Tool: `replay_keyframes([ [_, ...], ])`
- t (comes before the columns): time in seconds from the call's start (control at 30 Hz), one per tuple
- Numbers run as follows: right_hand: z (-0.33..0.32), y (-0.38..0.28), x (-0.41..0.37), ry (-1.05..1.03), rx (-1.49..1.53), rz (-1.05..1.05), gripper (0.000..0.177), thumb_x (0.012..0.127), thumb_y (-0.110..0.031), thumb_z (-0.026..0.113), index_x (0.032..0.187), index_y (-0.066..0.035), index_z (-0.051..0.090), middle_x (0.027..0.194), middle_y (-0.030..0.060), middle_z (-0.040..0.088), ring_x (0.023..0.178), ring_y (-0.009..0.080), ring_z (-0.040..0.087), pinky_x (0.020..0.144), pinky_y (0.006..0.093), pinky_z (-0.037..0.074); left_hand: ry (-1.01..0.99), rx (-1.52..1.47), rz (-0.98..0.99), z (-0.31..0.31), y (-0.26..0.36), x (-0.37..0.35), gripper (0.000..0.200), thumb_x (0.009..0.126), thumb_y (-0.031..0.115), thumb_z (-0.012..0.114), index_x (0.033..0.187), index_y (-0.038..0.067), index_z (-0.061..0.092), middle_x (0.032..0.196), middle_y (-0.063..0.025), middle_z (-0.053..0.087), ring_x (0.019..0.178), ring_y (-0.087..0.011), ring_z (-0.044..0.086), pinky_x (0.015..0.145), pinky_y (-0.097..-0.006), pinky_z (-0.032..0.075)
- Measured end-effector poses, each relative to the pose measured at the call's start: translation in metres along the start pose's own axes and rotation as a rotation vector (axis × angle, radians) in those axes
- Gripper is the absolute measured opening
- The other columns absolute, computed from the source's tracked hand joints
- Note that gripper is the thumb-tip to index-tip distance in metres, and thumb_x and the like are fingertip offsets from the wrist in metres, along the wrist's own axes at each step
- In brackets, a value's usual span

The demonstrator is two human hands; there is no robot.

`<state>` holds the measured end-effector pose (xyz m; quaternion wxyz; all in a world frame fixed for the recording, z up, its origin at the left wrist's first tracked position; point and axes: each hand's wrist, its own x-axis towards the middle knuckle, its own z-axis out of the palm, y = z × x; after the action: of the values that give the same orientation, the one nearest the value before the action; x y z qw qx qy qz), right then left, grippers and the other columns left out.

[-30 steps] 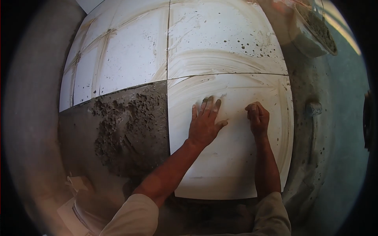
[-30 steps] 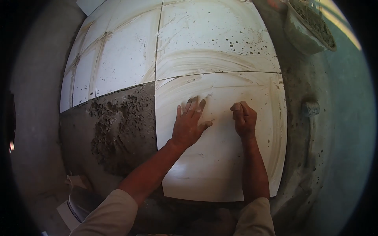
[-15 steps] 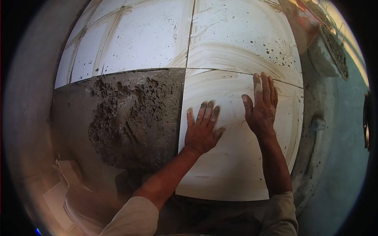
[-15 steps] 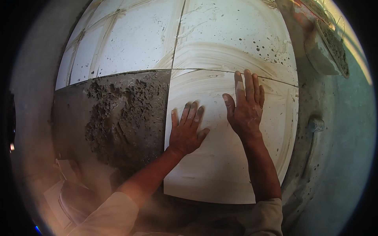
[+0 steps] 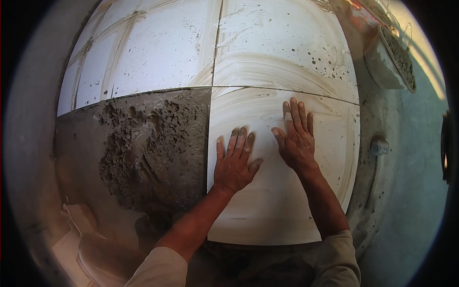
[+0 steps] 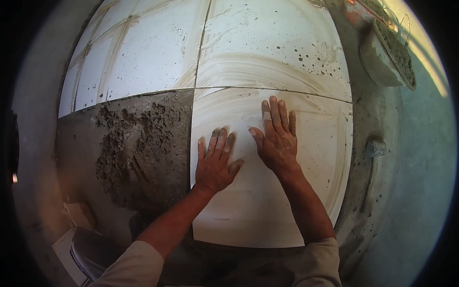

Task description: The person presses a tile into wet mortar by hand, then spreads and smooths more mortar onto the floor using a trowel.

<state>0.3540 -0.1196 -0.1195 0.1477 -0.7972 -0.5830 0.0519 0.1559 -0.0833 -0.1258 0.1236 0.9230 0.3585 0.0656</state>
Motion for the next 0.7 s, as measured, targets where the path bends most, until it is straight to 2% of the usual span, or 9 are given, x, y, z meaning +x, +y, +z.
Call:
replay_keyframes([
  [0.07,-0.022,-0.020,0.005,0.076,0.055,-0.085,0.065,0.097,-0.043,0.047,0.146,-0.002,0.035,0.156,0.0149,0.026,0.147,0.0318,0.019,0.118,0.0508,0.012,-0.025,0.034,-0.025,0.000,0.001,0.001,0.070,0.093,0.050,0.049,0.147,0.007,0.034,0.153,-0.0160,0.032,0.142,-0.0319,0.029,0.111,-0.0606,0.018],
  [0.13,-0.012,-0.020,-0.002,0.093,0.058,-0.087,0.063,0.097,-0.041,0.047,0.146,-0.003,0.036,0.156,0.0147,0.027,0.146,0.0309,0.020,0.118,0.0500,0.012,-0.021,0.041,-0.017,0.002,0.001,0.000,0.071,0.092,0.050,0.050,0.147,0.006,0.035,0.153,-0.0166,0.031,0.142,-0.0324,0.029,0.111,-0.0611,0.018],
  [0.2,0.020,-0.009,-0.014,-0.068,0.009,-0.081,0.061,0.097,-0.038,0.048,0.146,-0.004,0.036,0.155,0.0142,0.029,0.145,0.0293,0.023,0.118,0.0491,0.012,-0.006,0.042,-0.006,0.003,0.000,-0.001,0.072,0.092,0.050,0.050,0.146,0.005,0.035,0.153,-0.0175,0.030,0.141,-0.0333,0.029,0.111,-0.0616,0.018],
  [0.33,0.026,-0.009,-0.015,-0.032,0.000,-0.070,0.064,0.095,-0.039,0.051,0.146,-0.004,0.037,0.154,0.0137,0.030,0.144,0.0280,0.026,0.118,0.0486,0.013,-0.009,0.011,-0.003,0.004,0.000,-0.001,0.072,0.092,0.050,0.051,0.146,0.004,0.036,0.153,-0.0181,0.029,0.141,-0.0340,0.029,0.111,-0.0618,0.017],
  [0.43,0.004,-0.017,-0.015,0.003,0.084,-0.035,0.065,0.094,-0.040,0.052,0.146,-0.004,0.037,0.155,0.0146,0.028,0.145,0.0276,0.023,0.118,0.0479,0.013,-0.003,0.036,-0.016,0.001,0.003,0.000,0.072,0.092,0.048,0.051,0.146,0.003,0.035,0.153,-0.0187,0.029,0.142,-0.0344,0.028,0.112,-0.0617,0.015],
  [0.5,-0.020,-0.024,-0.016,0.099,0.118,-0.070,0.065,0.094,-0.039,0.053,0.145,-0.004,0.037,0.156,0.0145,0.027,0.146,0.0273,0.021,0.118,0.0465,0.013,-0.034,0.065,-0.016,-0.001,0.006,0.001,0.072,0.092,0.047,0.051,0.146,0.003,0.034,0.153,-0.0191,0.029,0.142,-0.0347,0.028,0.112,-0.0614,0.015],
  [0.63,-0.014,-0.018,-0.030,0.124,0.103,-0.049,0.065,0.096,-0.039,0.050,0.148,-0.004,0.033,0.156,0.0154,0.025,0.147,0.0290,0.019,0.119,0.0467,0.011,-0.006,0.094,0.001,0.005,0.004,-0.001,0.073,0.092,0.048,0.050,0.147,0.003,0.033,0.154,-0.0188,0.029,0.143,-0.0347,0.027,0.112,-0.0606,0.014],
  [0.7,0.014,-0.007,-0.037,-0.027,0.071,-0.005,0.064,0.097,-0.041,0.047,0.149,-0.006,0.031,0.157,0.0135,0.025,0.147,0.0275,0.019,0.119,0.0457,0.010,0.003,0.106,0.010,0.005,0.004,0.000,0.073,0.093,0.049,0.049,0.147,0.003,0.033,0.154,-0.0187,0.028,0.143,-0.0346,0.026,0.112,-0.0604,0.014],
])
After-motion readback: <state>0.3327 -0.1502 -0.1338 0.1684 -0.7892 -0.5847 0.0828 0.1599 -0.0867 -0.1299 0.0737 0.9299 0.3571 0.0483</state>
